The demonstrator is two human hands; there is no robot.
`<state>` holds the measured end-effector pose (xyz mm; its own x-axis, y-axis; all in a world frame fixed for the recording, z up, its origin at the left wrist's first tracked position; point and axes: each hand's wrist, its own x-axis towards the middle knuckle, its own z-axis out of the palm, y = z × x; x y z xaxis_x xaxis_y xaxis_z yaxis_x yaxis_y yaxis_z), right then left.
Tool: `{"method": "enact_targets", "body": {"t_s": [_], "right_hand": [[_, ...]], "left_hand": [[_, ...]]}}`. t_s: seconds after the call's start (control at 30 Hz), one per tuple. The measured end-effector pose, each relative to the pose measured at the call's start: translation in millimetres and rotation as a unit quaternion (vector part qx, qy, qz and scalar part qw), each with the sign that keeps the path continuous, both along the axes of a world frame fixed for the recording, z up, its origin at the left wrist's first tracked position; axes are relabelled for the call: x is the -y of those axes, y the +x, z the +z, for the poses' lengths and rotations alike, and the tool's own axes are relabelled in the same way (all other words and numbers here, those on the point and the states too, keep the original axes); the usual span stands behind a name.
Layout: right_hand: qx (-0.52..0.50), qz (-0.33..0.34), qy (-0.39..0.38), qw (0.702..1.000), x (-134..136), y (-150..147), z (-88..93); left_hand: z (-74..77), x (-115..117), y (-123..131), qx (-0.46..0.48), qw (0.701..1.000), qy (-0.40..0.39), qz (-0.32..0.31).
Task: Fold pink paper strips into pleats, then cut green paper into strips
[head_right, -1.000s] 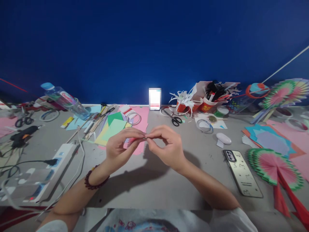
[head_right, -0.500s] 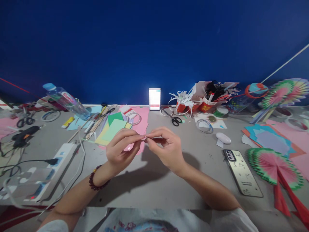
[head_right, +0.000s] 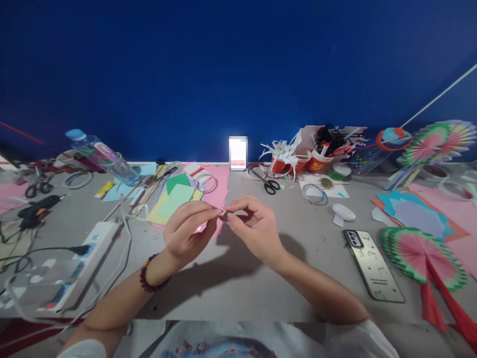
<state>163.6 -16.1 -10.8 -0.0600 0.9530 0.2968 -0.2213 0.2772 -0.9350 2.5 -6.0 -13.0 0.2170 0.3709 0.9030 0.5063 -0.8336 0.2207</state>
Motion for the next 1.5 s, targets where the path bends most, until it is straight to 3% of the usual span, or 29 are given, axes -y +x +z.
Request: {"method": "enact_targets", "body": {"t_s": [0.3, 0.67, 0.97, 1.03, 1.13, 1.27, 1.5], "right_hand": [[0.014, -0.023, -0.014, 1.0, -0.1, -1.4, 1.0], [-0.001, -0.003, -0.026, 1.0, 1.2, 3.1, 2.4], [0.022, -0.032, -0.016, 0.999, -1.0, 2.4, -3.7], [0.029, -0.043, -0.013, 0.999, -3.3, 3.9, -5.3], [0.033, -0.054, 0.007, 0.998, -6.9, 6.9, -5.1], [0.067, -0.059, 0.04, 0.995, -8.8, 9.2, -0.9], [0.156, -0.073, 0.107, 0.979, -6.7, 12.0, 3.8]], "left_hand": [[-7.6, -0.7, 1.0, -0.021, 0.999, 0.041, -0.007], [-9.0, -1.9, 2.1, -0.067, 0.993, 0.094, 0.039], [-11.3, 0.6, 5.4, -0.094, 0.986, 0.112, 0.077], [-9.9, 2.5, 6.7, -0.073, 0.992, 0.08, 0.065], [-1.1, 5.8, 4.4, -0.027, 0.998, -0.056, 0.006], [13.3, 4.4, -4.8, 0.027, 0.966, -0.251, -0.047], [16.0, -1.0, -6.2, 0.021, 0.933, -0.341, -0.112]]}}
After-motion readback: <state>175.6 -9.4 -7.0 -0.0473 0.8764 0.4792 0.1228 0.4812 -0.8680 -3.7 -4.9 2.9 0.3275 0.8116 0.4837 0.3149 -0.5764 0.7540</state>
